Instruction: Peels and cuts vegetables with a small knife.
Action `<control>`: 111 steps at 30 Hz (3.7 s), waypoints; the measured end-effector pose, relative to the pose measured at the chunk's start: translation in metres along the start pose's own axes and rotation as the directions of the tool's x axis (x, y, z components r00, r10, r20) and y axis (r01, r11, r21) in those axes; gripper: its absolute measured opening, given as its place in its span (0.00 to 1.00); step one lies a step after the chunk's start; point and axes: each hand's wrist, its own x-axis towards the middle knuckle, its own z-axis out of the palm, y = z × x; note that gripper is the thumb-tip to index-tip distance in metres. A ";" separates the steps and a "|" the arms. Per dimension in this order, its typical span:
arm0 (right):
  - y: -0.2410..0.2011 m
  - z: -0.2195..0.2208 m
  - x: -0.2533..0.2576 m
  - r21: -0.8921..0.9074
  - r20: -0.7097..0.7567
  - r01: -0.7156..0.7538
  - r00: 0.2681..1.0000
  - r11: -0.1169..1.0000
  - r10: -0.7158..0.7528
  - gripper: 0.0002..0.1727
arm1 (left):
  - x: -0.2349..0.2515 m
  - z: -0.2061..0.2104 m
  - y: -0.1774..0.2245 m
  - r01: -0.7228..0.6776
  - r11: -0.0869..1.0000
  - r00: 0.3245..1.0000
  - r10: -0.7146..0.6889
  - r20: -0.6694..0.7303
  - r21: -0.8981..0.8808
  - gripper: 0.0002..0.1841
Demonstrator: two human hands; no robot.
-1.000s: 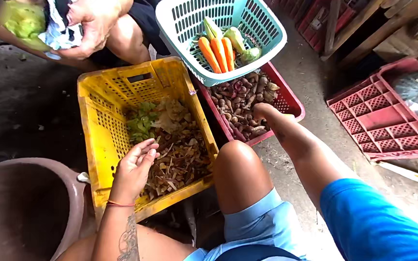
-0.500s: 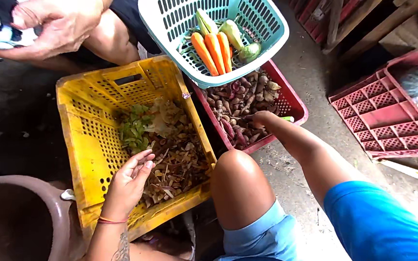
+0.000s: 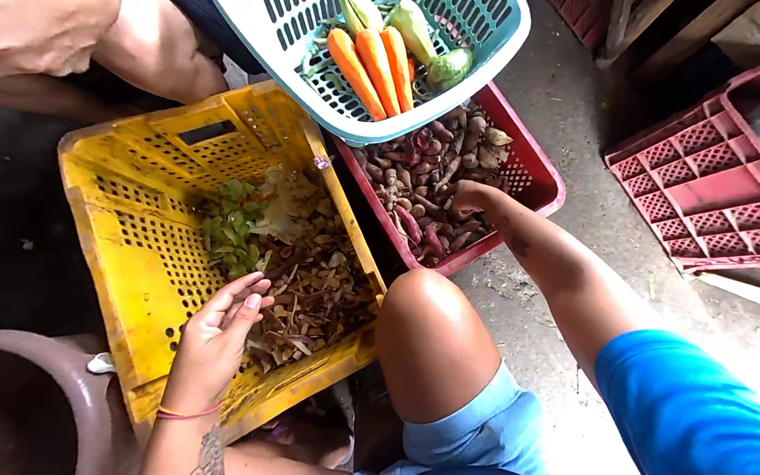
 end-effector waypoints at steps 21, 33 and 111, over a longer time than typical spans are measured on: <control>-0.025 -0.003 -0.044 -0.489 -0.122 0.039 0.986 0.871 -0.113 0.30 | -0.003 -0.002 0.004 0.041 0.998 0.998 -0.039 -0.044 0.043 0.21; -0.090 -0.056 -0.213 0.472 -0.208 0.674 0.712 0.569 -0.671 0.20 | -0.015 0.013 0.032 -0.148 0.977 0.985 0.159 0.063 -0.155 0.24; -0.273 0.146 -0.255 -0.099 -0.175 0.945 0.293 0.312 -0.940 0.32 | -0.029 -0.038 0.053 -0.088 0.305 0.926 -0.327 -0.191 -0.948 0.28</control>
